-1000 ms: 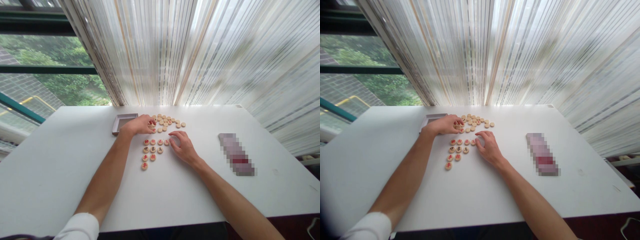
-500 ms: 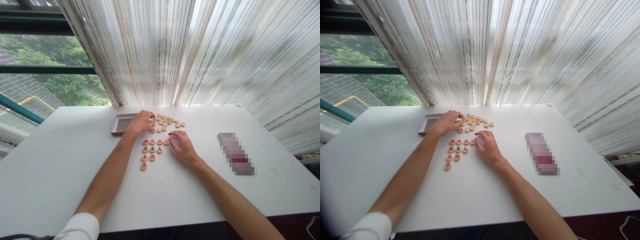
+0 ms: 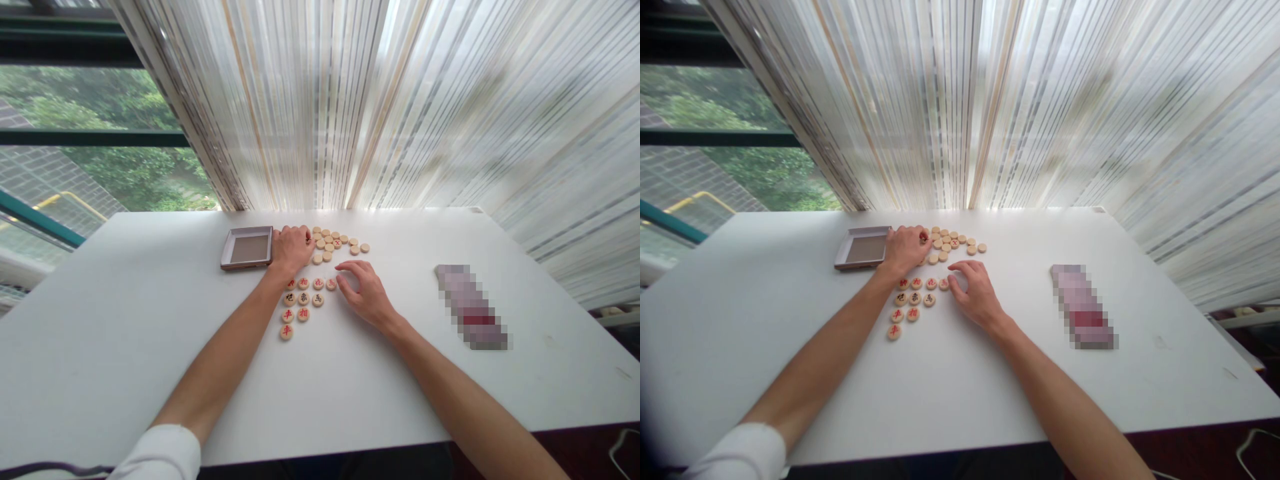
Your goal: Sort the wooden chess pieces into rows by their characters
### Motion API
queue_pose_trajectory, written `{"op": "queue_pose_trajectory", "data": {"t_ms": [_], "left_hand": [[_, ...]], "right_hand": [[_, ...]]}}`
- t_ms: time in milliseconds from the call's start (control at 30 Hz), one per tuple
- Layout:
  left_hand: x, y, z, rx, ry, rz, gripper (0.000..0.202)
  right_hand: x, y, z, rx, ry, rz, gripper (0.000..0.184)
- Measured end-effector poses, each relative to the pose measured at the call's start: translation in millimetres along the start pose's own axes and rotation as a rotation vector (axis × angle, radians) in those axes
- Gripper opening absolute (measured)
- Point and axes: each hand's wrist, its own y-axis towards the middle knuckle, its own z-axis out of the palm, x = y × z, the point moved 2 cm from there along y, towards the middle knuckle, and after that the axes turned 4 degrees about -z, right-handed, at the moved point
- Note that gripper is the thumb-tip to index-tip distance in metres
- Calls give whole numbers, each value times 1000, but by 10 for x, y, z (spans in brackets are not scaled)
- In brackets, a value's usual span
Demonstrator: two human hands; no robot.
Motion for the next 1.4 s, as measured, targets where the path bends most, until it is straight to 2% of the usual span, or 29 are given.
{"op": "queue_pose_trajectory", "data": {"t_ms": [200,367,500,733,833,967,1233,1333,1400], "left_hand": [[29,46,-123,26,-100,-41,26],[30,58,-304,89,-363,14,24],[-43,11,-364,260,-583,139,27],[-220,-117,-390,582,-717,394,26],[-243,-135,-378,652,-767,405,28],[-233,-129,-364,657,-791,390,29],[-265,-144,-438,624,-728,484,28],[-223,-115,-430,530,-677,479,28],[-151,-78,-402,437,-568,430,25]], "right_hand": [[0,0,-2,0,1,11,19],[-2,2,-9,-12,-2,29,19],[-10,2,-16,-37,39,84,21],[36,29,-33,-103,159,79,22],[53,34,-39,-122,214,81,22],[51,28,-43,-157,254,94,24],[26,26,-37,-164,346,153,26],[3,27,-41,-160,353,152,29],[-18,26,-44,-173,326,137,28]]}}
